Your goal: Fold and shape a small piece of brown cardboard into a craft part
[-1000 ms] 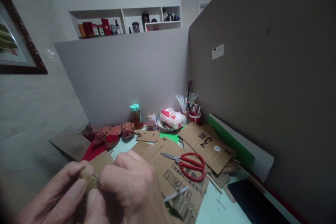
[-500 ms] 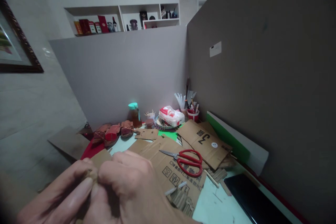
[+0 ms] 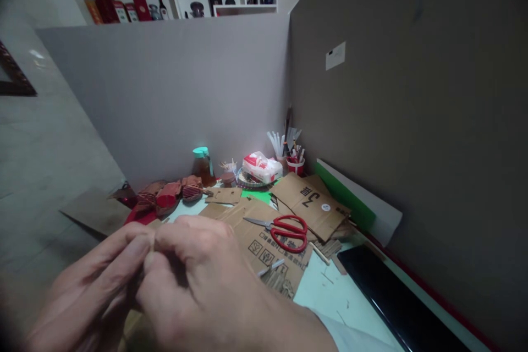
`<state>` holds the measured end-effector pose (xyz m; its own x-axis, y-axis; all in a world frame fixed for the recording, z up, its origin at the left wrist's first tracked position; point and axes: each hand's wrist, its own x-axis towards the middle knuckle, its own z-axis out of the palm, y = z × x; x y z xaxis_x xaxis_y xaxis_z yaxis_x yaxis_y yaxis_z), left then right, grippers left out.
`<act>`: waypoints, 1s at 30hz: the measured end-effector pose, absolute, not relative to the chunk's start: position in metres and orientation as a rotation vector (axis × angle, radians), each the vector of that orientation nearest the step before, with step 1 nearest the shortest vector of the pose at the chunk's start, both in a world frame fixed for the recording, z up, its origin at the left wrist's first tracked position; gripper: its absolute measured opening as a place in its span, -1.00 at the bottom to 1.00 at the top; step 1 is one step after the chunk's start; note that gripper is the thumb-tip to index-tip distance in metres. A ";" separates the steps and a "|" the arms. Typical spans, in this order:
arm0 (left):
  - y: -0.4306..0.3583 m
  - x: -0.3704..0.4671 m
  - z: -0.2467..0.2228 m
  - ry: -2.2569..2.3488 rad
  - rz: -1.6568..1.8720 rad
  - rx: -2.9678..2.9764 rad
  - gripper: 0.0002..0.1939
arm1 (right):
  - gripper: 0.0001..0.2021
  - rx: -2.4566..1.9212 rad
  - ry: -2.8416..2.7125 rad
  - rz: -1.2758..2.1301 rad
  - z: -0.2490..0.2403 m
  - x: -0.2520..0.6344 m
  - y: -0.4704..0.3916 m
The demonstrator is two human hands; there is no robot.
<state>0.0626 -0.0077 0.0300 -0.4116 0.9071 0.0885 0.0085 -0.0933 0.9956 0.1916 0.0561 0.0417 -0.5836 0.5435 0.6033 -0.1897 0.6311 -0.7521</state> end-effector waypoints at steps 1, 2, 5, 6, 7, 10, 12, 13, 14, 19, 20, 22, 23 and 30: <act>-0.006 0.062 0.031 1.415 1.569 1.034 -0.56 | -0.68 -0.269 -1.967 1.035 0.040 0.192 0.058; -0.005 0.061 0.031 1.374 1.565 1.032 -0.59 | -0.68 -0.271 -1.985 1.040 0.039 0.192 0.059; -0.001 0.062 0.029 1.339 1.614 1.044 -0.63 | -0.68 -0.326 -2.028 1.042 0.033 0.194 0.062; 0.000 0.063 0.028 1.340 1.616 1.039 -0.65 | -0.68 -0.347 -2.033 1.042 0.030 0.195 0.062; 0.001 0.064 0.026 1.337 1.613 1.024 -0.67 | -0.68 -0.365 -2.037 1.039 0.028 0.196 0.062; 0.004 0.064 0.020 1.329 1.613 0.965 -0.73 | -0.66 -0.437 -2.029 1.038 0.021 0.196 0.061; 0.007 0.062 0.015 1.367 1.641 0.986 -0.73 | -0.64 -0.495 -2.009 1.097 0.017 0.196 0.062; 0.008 0.060 0.013 1.389 1.675 1.019 -0.75 | -0.64 -0.516 -1.999 1.128 0.015 0.196 0.062; 0.010 0.059 0.011 1.399 1.714 1.056 -0.77 | -0.65 -0.533 -1.987 1.154 0.013 0.196 0.062; 0.012 0.056 0.008 1.432 1.809 1.131 -0.76 | -0.76 -0.498 -1.933 1.156 0.012 0.195 0.061; 0.011 0.056 0.008 1.454 1.812 1.133 -0.75 | -0.76 -0.487 -1.923 1.158 0.013 0.195 0.060; 0.008 0.058 0.009 1.488 1.828 1.129 -0.74 | -0.73 -0.454 -1.909 1.159 0.016 0.193 0.056; 0.006 0.059 0.009 1.500 1.825 1.121 -0.74 | -0.72 -0.420 -1.898 1.159 0.017 0.192 0.054; 0.000 0.064 0.010 1.415 1.755 0.988 -0.71 | -0.71 -0.355 -1.899 1.102 0.018 0.189 0.050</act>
